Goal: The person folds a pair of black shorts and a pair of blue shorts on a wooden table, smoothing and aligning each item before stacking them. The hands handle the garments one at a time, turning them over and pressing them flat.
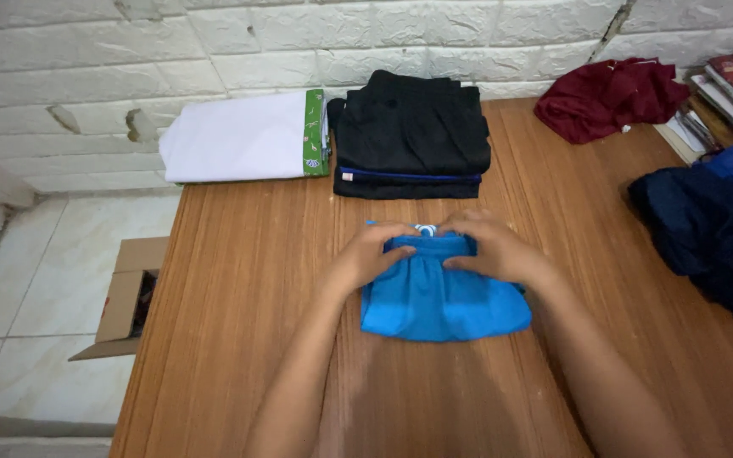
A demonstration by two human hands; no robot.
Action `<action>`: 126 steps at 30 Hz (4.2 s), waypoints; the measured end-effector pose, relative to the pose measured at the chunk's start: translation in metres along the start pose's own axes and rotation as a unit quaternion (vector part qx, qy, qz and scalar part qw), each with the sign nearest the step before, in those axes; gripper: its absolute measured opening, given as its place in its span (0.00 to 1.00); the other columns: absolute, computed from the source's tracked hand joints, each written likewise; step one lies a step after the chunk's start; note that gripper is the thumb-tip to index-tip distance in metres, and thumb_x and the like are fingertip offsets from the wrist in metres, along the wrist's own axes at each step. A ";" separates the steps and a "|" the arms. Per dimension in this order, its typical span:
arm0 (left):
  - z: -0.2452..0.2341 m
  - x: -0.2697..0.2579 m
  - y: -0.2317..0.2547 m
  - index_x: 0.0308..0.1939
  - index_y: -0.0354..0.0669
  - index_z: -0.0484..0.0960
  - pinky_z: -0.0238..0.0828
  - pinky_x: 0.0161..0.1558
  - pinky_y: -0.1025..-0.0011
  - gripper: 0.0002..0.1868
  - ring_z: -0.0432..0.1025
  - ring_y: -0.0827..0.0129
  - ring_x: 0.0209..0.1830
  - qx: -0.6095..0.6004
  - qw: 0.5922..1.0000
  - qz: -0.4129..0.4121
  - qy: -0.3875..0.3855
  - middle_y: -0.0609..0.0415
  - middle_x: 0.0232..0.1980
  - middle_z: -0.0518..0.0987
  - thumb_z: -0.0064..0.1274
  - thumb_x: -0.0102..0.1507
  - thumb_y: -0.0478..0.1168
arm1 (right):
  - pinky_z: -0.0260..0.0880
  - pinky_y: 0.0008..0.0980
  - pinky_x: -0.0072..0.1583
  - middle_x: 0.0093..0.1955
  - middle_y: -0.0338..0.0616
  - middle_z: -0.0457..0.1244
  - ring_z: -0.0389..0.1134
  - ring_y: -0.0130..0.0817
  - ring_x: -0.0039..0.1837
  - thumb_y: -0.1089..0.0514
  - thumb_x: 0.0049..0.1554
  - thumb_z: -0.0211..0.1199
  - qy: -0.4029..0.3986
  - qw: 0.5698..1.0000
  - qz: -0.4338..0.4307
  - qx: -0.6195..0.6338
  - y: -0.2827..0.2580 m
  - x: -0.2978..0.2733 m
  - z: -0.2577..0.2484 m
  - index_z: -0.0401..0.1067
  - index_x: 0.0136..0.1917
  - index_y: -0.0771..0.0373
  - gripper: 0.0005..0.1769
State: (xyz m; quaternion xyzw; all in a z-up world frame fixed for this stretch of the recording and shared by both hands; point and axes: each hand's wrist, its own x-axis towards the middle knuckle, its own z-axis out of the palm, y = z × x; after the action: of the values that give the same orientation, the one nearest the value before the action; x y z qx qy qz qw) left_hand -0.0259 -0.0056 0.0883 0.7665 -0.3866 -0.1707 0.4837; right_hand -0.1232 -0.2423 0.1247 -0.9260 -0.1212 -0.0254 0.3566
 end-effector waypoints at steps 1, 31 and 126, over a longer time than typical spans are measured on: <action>-0.002 0.000 -0.002 0.56 0.47 0.85 0.68 0.66 0.54 0.14 0.73 0.49 0.64 -0.023 1.000 -0.002 -0.001 0.43 0.56 0.84 0.56 0.66 0.38 | 0.67 0.49 0.60 0.52 0.51 0.68 0.67 0.57 0.60 0.54 0.52 0.75 -0.009 1.000 -0.011 -0.017 0.006 0.003 0.007 0.78 0.55 0.55 0.18; -0.007 0.003 0.026 0.57 0.36 0.79 0.77 0.53 0.55 0.45 0.76 0.46 0.58 0.255 0.910 -0.315 0.085 0.35 0.56 0.80 0.48 0.61 0.75 | 0.71 0.56 0.62 0.61 0.58 0.70 0.69 0.59 0.66 0.14 0.54 0.50 -0.036 0.934 0.328 -0.135 0.003 -0.001 -0.036 0.78 0.62 0.64 0.53; 0.073 0.014 0.005 0.34 0.52 0.80 0.60 0.52 0.67 0.06 0.68 0.67 0.40 0.160 0.972 0.067 0.161 0.64 0.33 0.75 0.50 0.65 0.38 | 0.64 0.42 0.69 0.65 0.54 0.67 0.69 0.48 0.67 0.67 0.64 0.56 0.404 0.902 -0.045 -0.148 0.085 -0.041 0.028 0.78 0.51 0.64 0.10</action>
State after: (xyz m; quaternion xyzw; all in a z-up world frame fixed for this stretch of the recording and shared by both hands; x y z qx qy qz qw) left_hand -0.0651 -0.0621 0.0592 0.8237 -0.3761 0.0515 0.4212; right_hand -0.1435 -0.2928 0.0429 -0.8722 -0.0031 -0.4305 0.2323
